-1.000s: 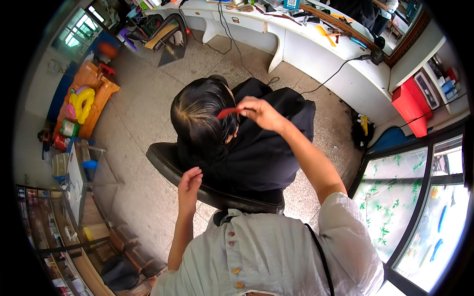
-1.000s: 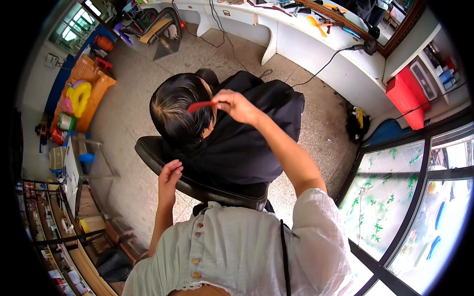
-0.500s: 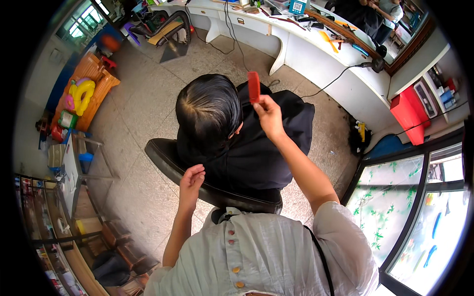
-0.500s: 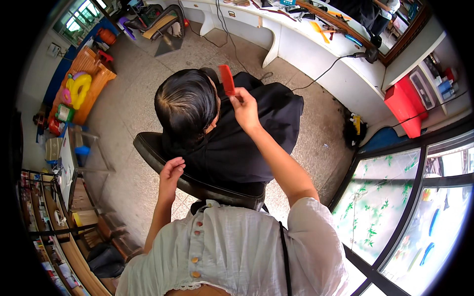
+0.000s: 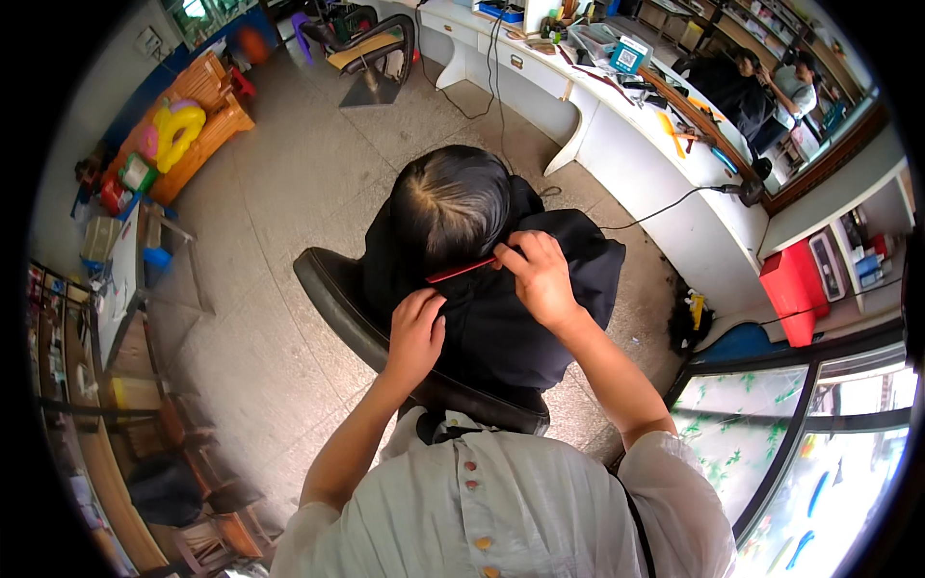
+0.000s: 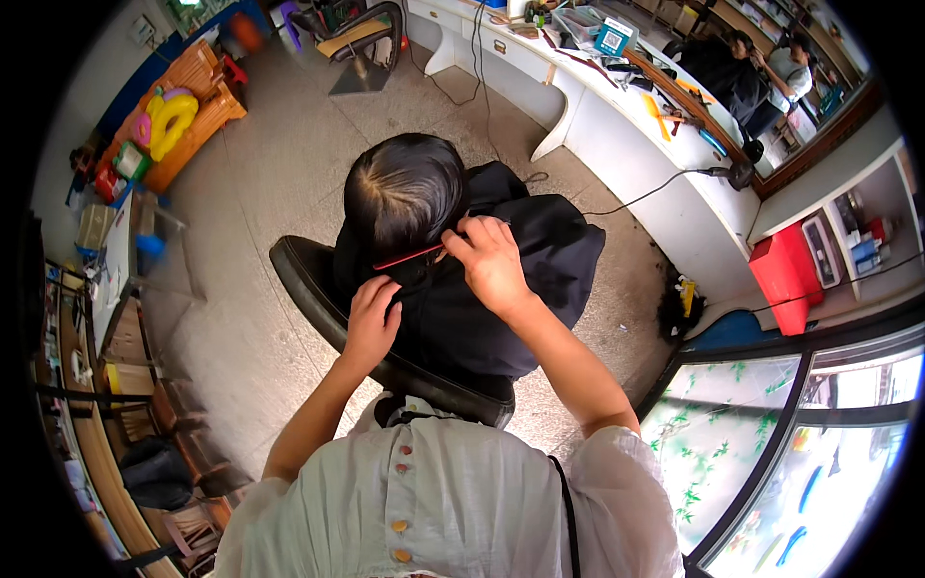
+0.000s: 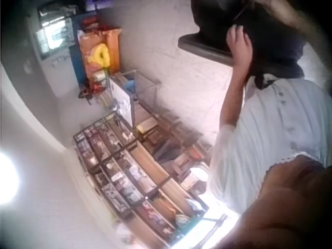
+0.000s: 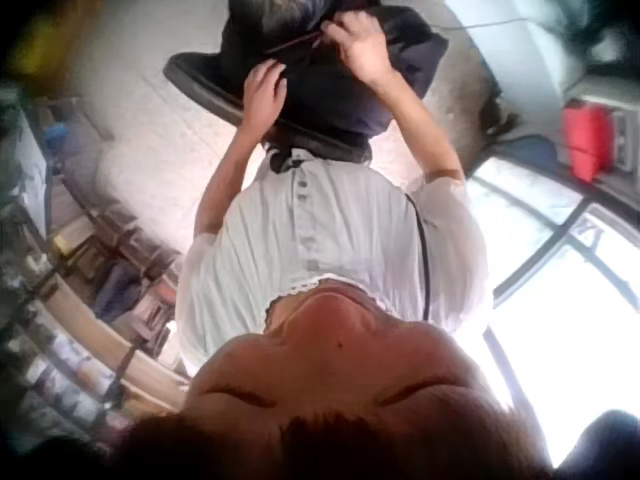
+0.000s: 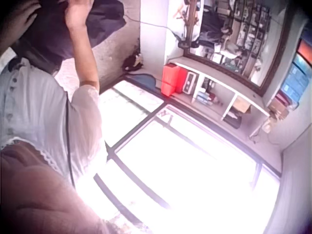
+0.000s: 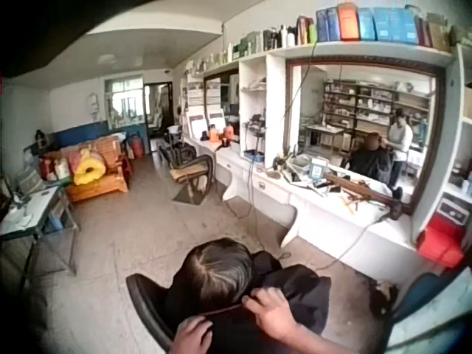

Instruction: The person cuts a client's hair using shears and a comb. The person sections the hair with the comb and trims the ends with the shears across different parts of the head.

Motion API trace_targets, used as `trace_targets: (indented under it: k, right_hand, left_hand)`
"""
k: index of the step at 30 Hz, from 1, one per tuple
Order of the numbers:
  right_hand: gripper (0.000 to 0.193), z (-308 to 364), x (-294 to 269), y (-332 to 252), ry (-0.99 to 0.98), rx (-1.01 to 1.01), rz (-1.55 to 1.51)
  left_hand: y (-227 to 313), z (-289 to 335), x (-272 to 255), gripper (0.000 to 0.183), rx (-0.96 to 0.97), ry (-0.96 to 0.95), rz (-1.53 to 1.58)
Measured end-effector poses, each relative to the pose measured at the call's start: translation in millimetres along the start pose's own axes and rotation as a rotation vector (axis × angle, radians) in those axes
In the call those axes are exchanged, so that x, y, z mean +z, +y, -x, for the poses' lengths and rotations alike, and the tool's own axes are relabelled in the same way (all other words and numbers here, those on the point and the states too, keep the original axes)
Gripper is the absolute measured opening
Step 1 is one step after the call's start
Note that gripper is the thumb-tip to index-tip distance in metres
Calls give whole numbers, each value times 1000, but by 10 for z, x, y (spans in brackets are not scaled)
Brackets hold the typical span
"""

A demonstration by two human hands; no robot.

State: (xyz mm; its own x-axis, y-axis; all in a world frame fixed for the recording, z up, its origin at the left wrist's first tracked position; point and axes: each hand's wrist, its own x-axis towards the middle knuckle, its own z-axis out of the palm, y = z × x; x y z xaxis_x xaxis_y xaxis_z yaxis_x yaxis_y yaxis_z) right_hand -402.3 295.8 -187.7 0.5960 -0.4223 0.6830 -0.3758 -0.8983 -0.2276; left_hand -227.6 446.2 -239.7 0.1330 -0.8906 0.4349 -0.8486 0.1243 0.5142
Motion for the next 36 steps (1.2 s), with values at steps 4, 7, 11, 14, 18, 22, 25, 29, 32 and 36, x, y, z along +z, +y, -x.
trace_targets:
  k: [4,7,11,14,18,22,25,29,32,36]
  right_hand:
    - [27,153,125,-87,-153,-57,211]
    - [27,352,252,-215,-290,-23,232]
    - [30,480,283,-278,-297,-56,161]
    - [34,297,4,-227,-180,-112,23]
    - [25,-208,-191,-146,144,147,-117]
    - [23,-133,-63,-35,-151,107,-168]
    - [29,89,43,-174,-221,-39,67]
    - [34,350,197,-420,-375,-80,229]
    - [39,278,55,-658,-389,-122,138]
    - [41,-11,-34,-818,-84,-66,67]
  left_hand:
    - [6,82,83,40,77,-52,-77]
    - [-14,206,151,42,126,-27,-138]
    - [-33,245,184,45,96,-59,-127]
    - [-61,274,166,47,95,-39,-134]
    - [-70,285,207,49,89,-24,-117]
    - [-32,245,139,50,94,-18,-70]
    - [-42,307,60,49,88,-24,-21]
    - [-112,523,-86,45,53,42,95]
    - [-270,742,-256,39,-45,129,145]
    - [-557,845,-553,39,-199,118,225]
